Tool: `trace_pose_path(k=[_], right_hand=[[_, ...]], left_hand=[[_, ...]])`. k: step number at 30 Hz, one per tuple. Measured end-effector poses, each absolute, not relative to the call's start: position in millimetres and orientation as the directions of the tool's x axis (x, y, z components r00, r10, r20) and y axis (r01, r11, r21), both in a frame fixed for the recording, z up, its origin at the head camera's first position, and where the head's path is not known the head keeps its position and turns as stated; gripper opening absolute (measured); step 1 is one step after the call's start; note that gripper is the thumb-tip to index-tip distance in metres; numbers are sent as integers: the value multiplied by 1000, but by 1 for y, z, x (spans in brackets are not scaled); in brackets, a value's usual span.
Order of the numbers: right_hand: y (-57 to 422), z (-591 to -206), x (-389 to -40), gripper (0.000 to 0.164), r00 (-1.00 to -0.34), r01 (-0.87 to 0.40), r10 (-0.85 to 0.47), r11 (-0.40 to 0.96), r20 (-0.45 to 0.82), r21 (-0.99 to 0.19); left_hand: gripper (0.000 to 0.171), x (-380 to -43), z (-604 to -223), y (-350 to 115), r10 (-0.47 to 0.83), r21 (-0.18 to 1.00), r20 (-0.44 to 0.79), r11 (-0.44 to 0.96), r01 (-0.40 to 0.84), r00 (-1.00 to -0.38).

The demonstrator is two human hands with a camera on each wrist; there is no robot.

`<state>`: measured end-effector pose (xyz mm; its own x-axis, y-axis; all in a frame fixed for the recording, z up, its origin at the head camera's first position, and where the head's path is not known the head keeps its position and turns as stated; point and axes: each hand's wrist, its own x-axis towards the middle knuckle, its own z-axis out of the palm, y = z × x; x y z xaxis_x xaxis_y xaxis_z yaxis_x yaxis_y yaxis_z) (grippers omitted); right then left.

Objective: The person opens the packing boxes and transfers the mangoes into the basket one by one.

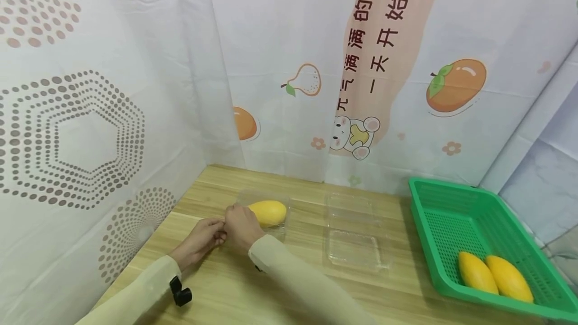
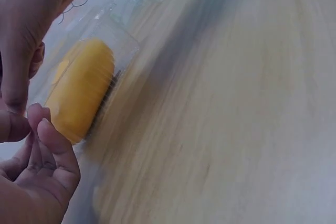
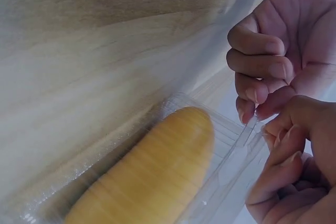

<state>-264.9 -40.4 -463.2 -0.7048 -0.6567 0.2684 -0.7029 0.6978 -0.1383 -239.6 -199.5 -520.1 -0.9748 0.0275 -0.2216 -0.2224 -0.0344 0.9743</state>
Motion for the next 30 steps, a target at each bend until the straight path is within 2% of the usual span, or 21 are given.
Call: trace_pose_path(k=[6, 17, 22, 26, 30], right_hand=[[-38, -465, -268, 17, -678, -724, -673, 681, 297, -108], [-27, -472, -265, 13, -594, -743, -721, 662, 356, 100], [-21, -473, -262, 20, -591, -723, -739, 663, 323, 195], [-16, -474, -262, 18, -584, -690, -740, 669, 335, 277], [-10, -475, -261, 20, -552, -685, -739, 666, 386, 295]], left_hand=[[26, -240, -523, -198, 27, 974, -223, -35, -224, -974], [23, -245, -524, -196, 19, 976, -217, -9, -217, -976], [25, -247, -521, -197, 47, 973, -228, -33, -229, -973], [25, -249, -520, -199, 68, 972, -229, -41, -232, -971], [23, -251, -520, -200, 89, 972, -229, -36, -232, -969]])
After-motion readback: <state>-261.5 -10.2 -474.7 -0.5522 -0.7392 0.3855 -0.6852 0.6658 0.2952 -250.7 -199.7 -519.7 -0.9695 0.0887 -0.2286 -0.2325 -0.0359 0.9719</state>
